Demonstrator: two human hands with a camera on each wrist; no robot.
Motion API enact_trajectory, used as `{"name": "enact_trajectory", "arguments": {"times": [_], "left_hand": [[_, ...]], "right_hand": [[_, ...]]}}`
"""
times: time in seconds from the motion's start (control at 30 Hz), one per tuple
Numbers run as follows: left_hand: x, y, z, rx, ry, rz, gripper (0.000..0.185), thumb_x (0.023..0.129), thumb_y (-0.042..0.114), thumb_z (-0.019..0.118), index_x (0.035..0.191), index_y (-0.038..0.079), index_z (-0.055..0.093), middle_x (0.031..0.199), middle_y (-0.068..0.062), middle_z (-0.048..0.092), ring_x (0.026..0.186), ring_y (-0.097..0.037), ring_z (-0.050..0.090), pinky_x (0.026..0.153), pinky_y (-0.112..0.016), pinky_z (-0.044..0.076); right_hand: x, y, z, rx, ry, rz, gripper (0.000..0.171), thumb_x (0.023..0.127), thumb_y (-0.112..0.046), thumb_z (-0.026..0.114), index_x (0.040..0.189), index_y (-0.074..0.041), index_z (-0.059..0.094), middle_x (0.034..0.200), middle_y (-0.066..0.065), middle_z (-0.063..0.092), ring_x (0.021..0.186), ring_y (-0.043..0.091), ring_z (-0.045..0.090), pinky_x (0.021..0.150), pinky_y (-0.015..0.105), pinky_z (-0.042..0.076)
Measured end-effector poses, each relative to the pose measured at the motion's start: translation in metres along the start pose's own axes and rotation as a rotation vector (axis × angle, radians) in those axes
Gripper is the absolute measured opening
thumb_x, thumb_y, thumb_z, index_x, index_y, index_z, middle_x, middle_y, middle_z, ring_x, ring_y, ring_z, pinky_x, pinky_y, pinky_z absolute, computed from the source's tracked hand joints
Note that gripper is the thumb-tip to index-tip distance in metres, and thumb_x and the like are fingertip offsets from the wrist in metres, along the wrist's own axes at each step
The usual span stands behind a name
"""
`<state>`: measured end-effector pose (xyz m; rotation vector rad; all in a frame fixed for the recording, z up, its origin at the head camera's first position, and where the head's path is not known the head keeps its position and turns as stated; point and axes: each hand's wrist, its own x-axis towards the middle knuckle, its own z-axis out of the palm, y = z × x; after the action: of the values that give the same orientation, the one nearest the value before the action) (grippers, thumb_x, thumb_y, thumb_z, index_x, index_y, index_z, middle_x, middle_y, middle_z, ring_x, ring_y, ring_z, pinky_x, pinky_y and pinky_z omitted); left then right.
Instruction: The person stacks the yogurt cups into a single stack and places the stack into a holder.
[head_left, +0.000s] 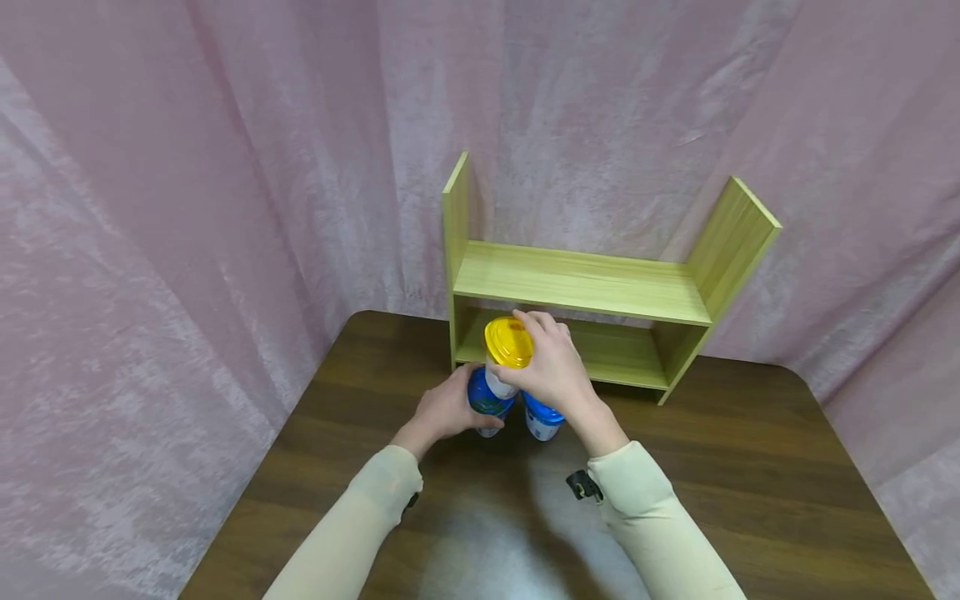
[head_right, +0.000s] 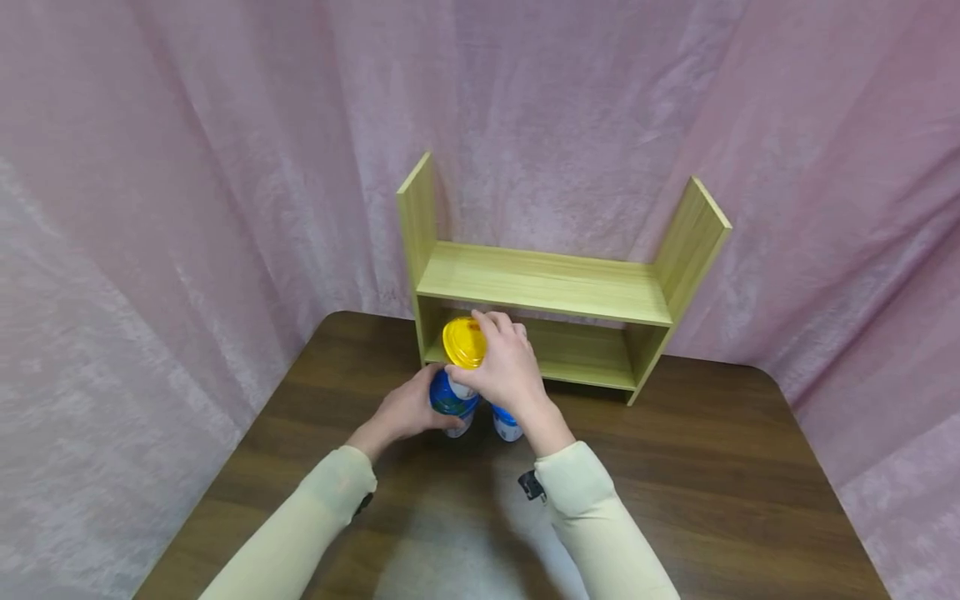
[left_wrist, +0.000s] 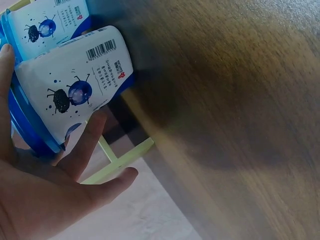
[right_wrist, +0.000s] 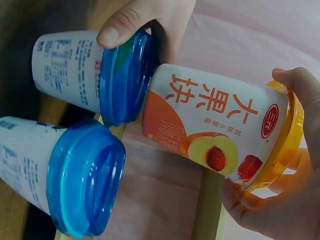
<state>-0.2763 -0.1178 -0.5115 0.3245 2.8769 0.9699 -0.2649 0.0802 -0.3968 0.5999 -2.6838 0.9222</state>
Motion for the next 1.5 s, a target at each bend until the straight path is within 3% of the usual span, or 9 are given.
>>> {"name": "enact_trajectory", "arguments": {"times": [0.2,0.57,1.5], "left_hand": [[0.002,0.0,0.002,-0.006,0.007,0.011,0.108,0.066,0.063,0.088,0.153,0.026,0.035,0.14,0.0,0.056,0.12,-0.024,0.058,0.103,-0.067,0.039],[-0.003,0.001,-0.001,-0.006,0.013,0.035,0.106,0.067,0.065,0.086,0.149,0.019,0.037,0.138,-0.003,0.057,0.118,-0.024,0.06,0.1,-0.062,0.045],[0.0,-0.005,0.002,-0.012,0.016,0.079,0.101,0.07,0.062,0.086,0.15,0.022,0.036,0.137,0.0,0.057,0.117,-0.021,0.06,0.096,-0.052,0.05]], "right_hand": [[0.001,-0.003,0.006,0.0,-0.018,0.014,0.085,0.079,-0.044,0.084,0.149,-0.01,0.049,0.142,0.013,0.05,0.12,0.036,0.046,0.092,0.049,0.053],[0.003,-0.008,0.014,-0.016,-0.045,0.001,0.085,0.078,-0.043,0.085,0.148,-0.009,0.049,0.144,0.012,0.05,0.119,0.035,0.046,0.092,0.046,0.053],[0.008,-0.012,0.027,-0.056,-0.072,-0.003,0.087,0.079,-0.044,0.085,0.148,-0.007,0.048,0.144,0.014,0.048,0.116,0.036,0.046,0.094,0.047,0.05]]}}
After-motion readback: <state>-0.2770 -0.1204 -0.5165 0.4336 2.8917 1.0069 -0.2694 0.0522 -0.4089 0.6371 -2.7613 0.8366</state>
